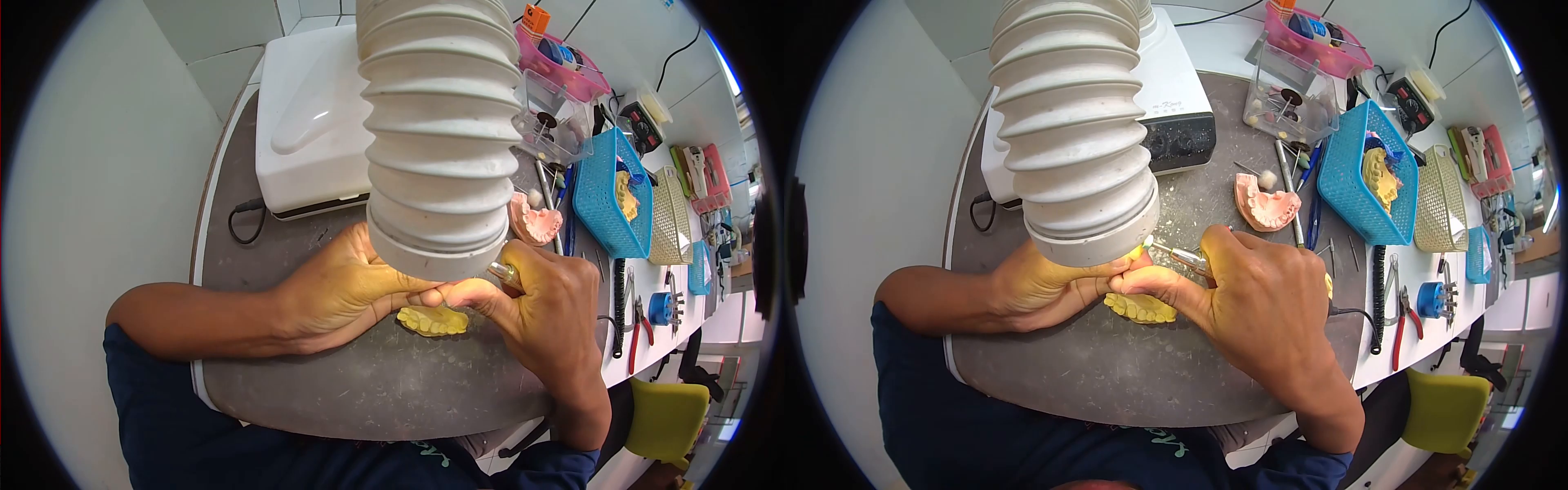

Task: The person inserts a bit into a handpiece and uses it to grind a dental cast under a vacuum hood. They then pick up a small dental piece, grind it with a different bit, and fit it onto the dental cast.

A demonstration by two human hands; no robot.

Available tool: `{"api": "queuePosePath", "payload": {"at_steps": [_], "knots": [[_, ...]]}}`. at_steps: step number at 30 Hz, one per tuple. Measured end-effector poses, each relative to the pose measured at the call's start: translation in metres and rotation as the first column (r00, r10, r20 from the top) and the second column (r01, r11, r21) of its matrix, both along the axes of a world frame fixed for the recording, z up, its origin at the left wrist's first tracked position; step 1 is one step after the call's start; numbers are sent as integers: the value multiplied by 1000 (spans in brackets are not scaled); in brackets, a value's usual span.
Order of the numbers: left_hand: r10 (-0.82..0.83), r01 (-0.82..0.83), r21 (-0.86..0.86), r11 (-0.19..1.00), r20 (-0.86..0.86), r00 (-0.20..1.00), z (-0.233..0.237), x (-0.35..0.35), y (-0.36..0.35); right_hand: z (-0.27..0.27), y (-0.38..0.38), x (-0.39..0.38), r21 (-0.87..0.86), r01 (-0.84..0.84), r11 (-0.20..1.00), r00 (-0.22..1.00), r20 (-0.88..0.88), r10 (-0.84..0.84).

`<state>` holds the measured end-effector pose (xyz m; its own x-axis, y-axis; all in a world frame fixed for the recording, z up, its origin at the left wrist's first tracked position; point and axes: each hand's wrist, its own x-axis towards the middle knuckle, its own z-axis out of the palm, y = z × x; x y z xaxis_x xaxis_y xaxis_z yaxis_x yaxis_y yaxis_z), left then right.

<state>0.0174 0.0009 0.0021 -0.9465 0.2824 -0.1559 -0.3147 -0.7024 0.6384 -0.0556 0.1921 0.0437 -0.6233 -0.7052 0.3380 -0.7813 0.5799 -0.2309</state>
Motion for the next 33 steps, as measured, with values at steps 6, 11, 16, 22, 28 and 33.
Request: {"api": "queuePosePath", "payload": {"at_steps": [6, 11, 16, 22, 28, 33], "knots": [[-7, 7, -13, 1000, -17, 1000, -1, 0, 0, -2, 0, -1, -10, -1, 1000, 1000, 8, 1], [29, -28, -7, 1000, 20, 999, 3, 1, 2, -4, 1, -1, -17, -18, 1000, 1000, 11, 18], [13, -13, -19, 1000, -1, 1000, 4, 1, 2, -6, 1, -3, -30, -34, 999, 999, -2, 34], [16, -15, -25, 1000, 18, 1000, 7, 2, 2, -2, 2, -2, -3, -6, 1000, 1000, -4, 6], [60, -60, -9, 998, 33, 998, 12, 4, 3, -5, 2, -3, -22, -55, 998, 998, 6, 56], [58, -56, -23, 998, 60, 997, 13, 3, 4, -6, 2, -2, -13, -49, 999, 999, -9, 49]]}}
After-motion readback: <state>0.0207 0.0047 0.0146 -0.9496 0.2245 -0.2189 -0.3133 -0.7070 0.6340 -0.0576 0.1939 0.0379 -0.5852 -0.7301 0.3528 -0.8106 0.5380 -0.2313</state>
